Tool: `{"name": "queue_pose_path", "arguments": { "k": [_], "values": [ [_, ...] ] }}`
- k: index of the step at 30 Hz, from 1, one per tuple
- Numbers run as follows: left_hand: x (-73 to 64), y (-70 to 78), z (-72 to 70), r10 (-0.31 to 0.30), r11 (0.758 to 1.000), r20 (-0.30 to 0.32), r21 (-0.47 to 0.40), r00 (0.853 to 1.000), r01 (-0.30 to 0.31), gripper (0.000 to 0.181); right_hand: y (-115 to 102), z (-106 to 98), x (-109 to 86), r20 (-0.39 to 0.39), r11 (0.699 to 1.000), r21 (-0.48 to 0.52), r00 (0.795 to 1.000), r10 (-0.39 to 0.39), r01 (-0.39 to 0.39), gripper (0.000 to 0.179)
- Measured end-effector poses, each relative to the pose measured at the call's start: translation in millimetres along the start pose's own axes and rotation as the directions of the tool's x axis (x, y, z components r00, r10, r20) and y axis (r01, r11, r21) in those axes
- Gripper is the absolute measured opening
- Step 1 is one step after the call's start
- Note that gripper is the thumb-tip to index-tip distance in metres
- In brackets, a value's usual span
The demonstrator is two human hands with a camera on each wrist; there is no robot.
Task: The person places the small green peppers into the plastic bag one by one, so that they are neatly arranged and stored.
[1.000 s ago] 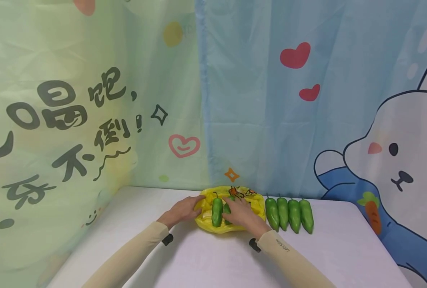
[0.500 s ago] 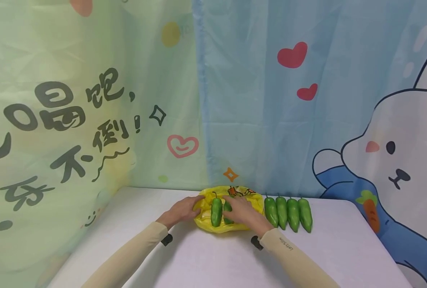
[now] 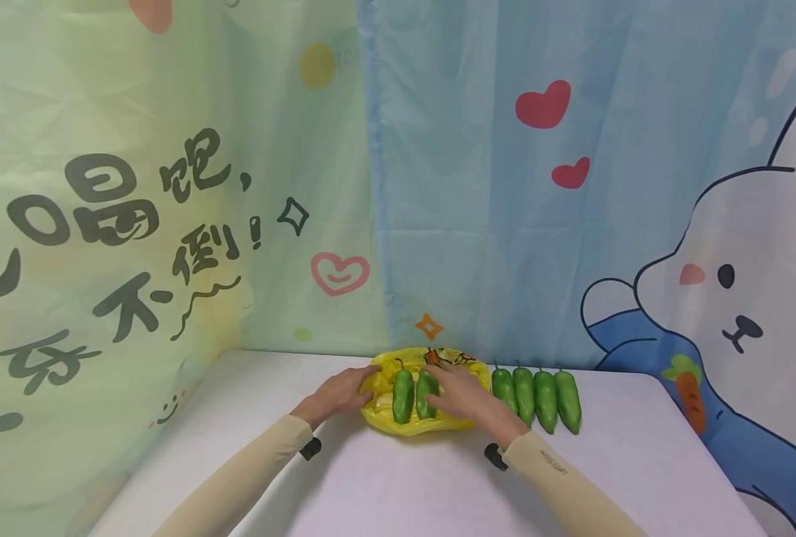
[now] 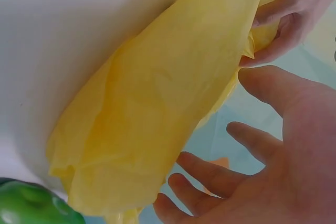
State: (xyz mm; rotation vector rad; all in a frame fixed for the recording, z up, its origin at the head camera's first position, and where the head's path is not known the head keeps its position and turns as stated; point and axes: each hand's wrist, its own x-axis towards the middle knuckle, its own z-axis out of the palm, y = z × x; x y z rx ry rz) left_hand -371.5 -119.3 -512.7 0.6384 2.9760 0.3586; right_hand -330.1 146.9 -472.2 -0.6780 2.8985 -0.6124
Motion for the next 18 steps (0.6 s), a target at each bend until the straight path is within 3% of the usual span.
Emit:
{"name": "queue_pose_path", "arguments": {
  "k": [9, 18],
  "values": [
    [1.0, -2.3, 2.7, 0.007, 1.0, -0.007, 0.004, 1.0, -0.007, 0.053, 12.1, -1.7, -6.0, -0.074, 0.997, -0.081, 0.997, -0.015, 0.009, 0.061],
    [0.8, -2.7, 5.0, 0.0, 1.0, -0.011, -0.009, 1.0, 0.0, 0.054, 22.2, -3.5, -13.4, -0.128, 0.995, -0.094, 0.992, 0.004, -0.016, 0.062]
  ]
}}
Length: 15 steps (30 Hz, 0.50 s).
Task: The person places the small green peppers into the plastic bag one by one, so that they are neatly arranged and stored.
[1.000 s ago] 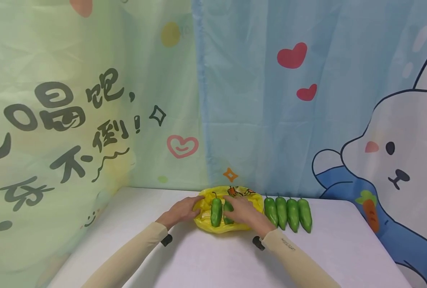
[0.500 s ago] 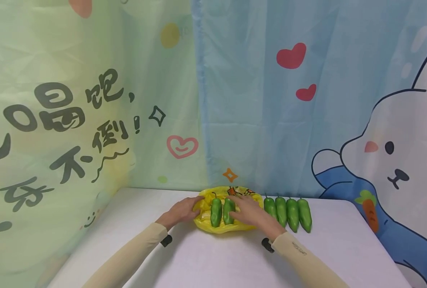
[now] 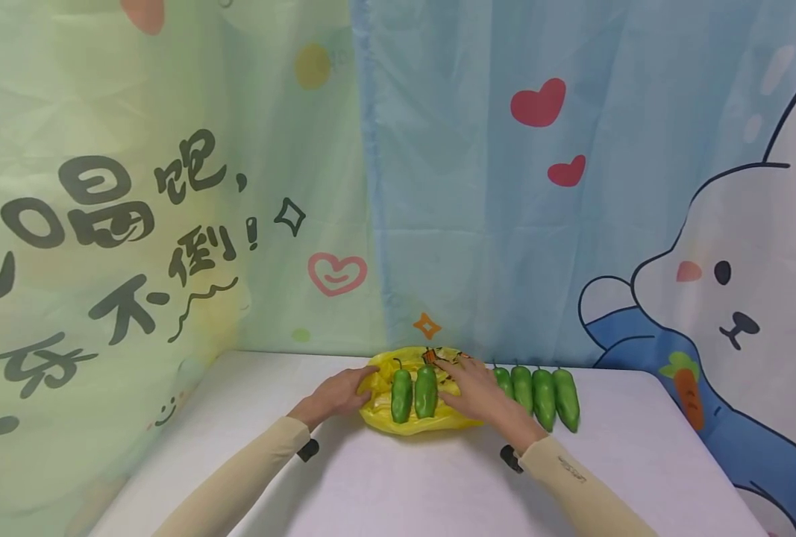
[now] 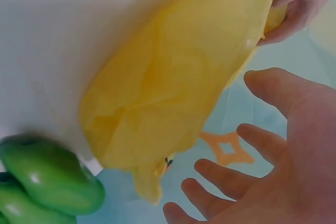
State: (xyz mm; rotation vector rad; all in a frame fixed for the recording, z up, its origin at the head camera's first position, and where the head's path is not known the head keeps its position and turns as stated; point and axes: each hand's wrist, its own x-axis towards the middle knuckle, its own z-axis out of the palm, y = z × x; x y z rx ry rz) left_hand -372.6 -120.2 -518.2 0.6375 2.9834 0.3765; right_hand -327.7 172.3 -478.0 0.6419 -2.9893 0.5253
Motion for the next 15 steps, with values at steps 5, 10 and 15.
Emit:
{"name": "queue_pose_path", "arguments": {
  "k": [5, 10, 15],
  "values": [
    [0.6, -2.5, 1.5, -0.004, 1.0, -0.004, -0.003, 1.0, 0.004, 0.054, 9.3, -0.8, -5.2, -0.043, 1.0, 0.006, 0.999, -0.003, 0.003, 0.062],
    [2.0, -3.7, 3.2, 0.002, 1.0, -0.004, -0.011, 1.0, -0.003, 0.055, 19.3, -0.9, -11.6, -0.11, 1.0, 0.0, 0.994, -0.016, 0.017, 0.061],
    [1.1, -2.8, 3.3, 0.002, 1.0, 0.003, -0.026, 1.0, -0.002, 0.055, 29.0, -1.4, -17.3, -0.132, 1.0, 0.008, 0.991, -0.014, 0.015, 0.061]
  ]
}}
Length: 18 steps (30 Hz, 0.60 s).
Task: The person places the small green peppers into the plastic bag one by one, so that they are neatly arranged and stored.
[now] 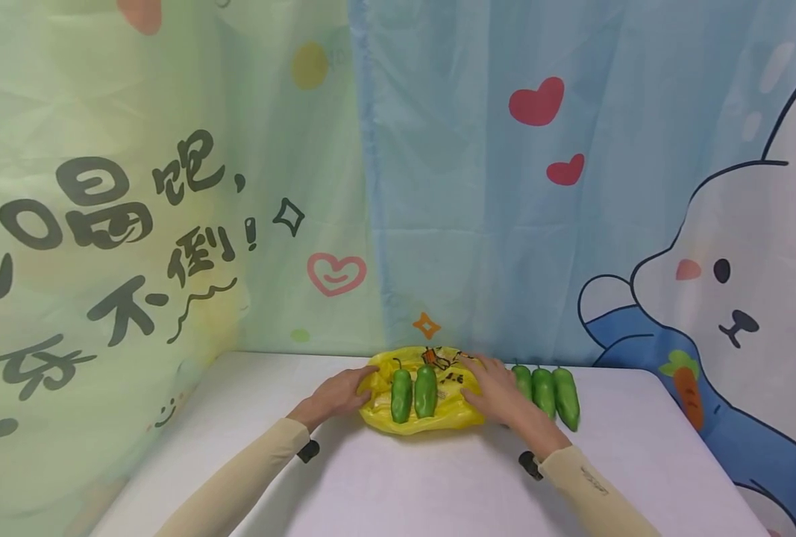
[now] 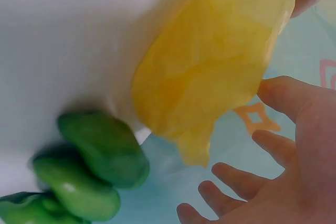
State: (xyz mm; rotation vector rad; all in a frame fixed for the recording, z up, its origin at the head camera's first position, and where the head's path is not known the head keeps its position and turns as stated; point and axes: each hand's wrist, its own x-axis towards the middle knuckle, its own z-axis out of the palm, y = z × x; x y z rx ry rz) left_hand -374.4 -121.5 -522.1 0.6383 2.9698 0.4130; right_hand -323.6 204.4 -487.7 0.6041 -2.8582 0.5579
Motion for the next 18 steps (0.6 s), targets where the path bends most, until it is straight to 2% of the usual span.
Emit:
{"name": "queue_pose_path", "arguments": {
  "k": [11, 18],
  "values": [
    [-1.3, -0.4, 1.1, 0.008, 1.0, -0.008, 0.0, 1.0, -0.008, 0.054, 16.5, -9.9, -12.1, 0.017, 0.998, -0.033, 0.998, 0.054, -0.054, 0.061],
    [-1.8, -1.2, 1.8, 0.012, 1.0, -0.015, -0.013, 1.0, -0.012, 0.054, 28.1, -12.8, -15.9, 0.02, 0.996, -0.013, 0.996, 0.086, -0.086, 0.061]
  ]
}}
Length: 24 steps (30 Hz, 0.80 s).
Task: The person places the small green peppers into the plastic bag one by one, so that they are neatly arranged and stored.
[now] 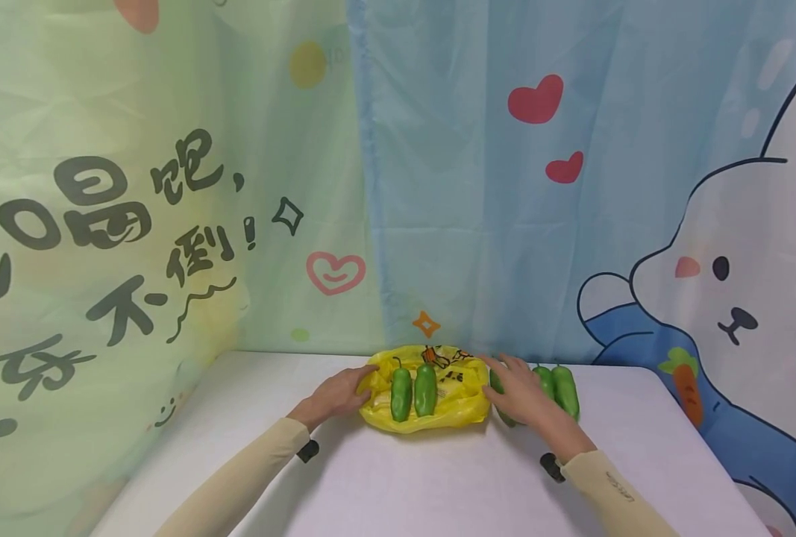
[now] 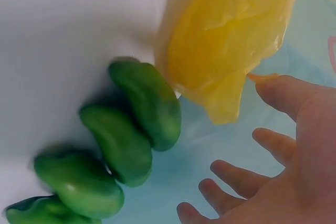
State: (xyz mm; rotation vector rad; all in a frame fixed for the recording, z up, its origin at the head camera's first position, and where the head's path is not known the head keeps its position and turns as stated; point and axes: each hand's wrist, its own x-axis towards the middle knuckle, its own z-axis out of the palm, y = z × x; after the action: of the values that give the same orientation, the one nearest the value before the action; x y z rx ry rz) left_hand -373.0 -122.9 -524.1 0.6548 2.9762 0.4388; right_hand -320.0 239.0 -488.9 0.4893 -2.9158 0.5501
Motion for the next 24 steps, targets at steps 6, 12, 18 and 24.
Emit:
{"name": "queue_pose_path", "arguments": {
  "k": [6, 12, 18, 24],
  "values": [
    [-0.3, -0.3, 0.8, -0.005, 1.0, 0.003, -0.002, 1.0, 0.005, 0.054, 7.8, -4.3, -5.2, -0.01, 1.0, -0.007, 1.0, -0.006, 0.006, 0.06],
    [-0.5, 0.3, 1.3, -0.017, 1.0, 0.007, -0.006, 1.0, 0.017, 0.054, 16.0, -7.2, -9.7, -0.01, 1.0, -0.022, 1.0, -0.01, 0.01, 0.06],
    [-1.0, 0.8, 1.7, -0.018, 1.0, -0.002, -0.008, 1.0, 0.018, 0.054, 29.1, -13.6, -15.5, -0.019, 1.0, -0.017, 1.0, -0.019, 0.018, 0.059],
    [-1.3, 1.0, 1.0, -0.011, 1.0, -0.005, -0.008, 1.0, 0.011, 0.053, 45.5, -21.6, -18.5, 0.034, 0.997, -0.056, 0.998, 0.056, -0.054, 0.062]
  ]
}}
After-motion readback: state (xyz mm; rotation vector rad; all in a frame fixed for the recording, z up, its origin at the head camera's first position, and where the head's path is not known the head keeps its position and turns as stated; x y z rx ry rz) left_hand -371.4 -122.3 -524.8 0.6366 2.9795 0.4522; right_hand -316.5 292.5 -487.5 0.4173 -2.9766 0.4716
